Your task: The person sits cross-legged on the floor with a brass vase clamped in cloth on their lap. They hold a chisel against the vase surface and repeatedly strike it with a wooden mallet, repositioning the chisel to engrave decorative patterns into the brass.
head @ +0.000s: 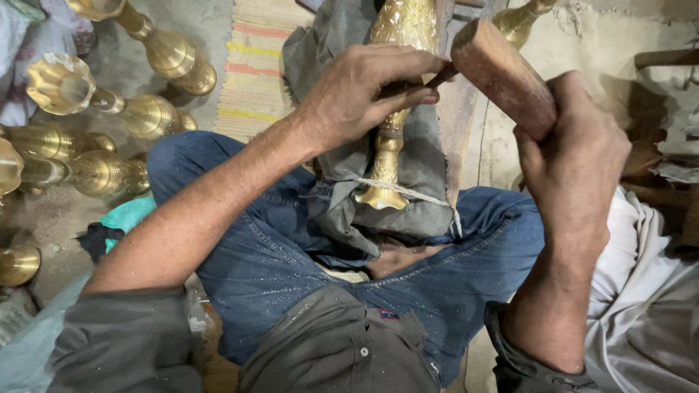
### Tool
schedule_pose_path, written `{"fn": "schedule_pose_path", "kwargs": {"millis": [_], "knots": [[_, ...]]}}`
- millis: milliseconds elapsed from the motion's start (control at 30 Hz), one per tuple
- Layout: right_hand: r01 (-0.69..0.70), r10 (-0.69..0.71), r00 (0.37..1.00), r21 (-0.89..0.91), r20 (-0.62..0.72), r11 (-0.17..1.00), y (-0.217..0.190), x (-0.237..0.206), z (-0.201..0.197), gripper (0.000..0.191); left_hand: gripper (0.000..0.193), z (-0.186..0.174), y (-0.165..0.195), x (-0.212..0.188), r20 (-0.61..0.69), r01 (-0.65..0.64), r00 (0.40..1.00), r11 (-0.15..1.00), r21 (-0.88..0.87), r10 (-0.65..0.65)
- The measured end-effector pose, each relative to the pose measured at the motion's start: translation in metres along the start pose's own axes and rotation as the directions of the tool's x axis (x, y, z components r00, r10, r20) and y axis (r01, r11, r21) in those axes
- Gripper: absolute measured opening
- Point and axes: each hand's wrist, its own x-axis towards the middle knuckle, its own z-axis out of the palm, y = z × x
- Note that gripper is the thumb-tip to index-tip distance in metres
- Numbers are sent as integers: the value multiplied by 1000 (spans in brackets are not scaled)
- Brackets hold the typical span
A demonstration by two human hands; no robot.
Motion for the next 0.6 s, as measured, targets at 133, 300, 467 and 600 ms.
{"fn": "schedule_pose_path", "kwargs": {"millis": [133,300,467,600], "knots": [[-233,231,972,239,38,943,1,0,0,26,37,2,2,2,16,47,999,997,66,-48],[-236,258,966,425,7,874,3,-1,-1,26,36,-1,9,5,1,46,999,997,57,-46],[-170,171,985,257,21,951,4,-3,-2,24,36,-8,10,8,21,51,998,998,29,-51],[-153,177,984,444,-13,883,5,-2,-1,31,35,-5,9,5,13,36,999,999,-19,-36]]}}
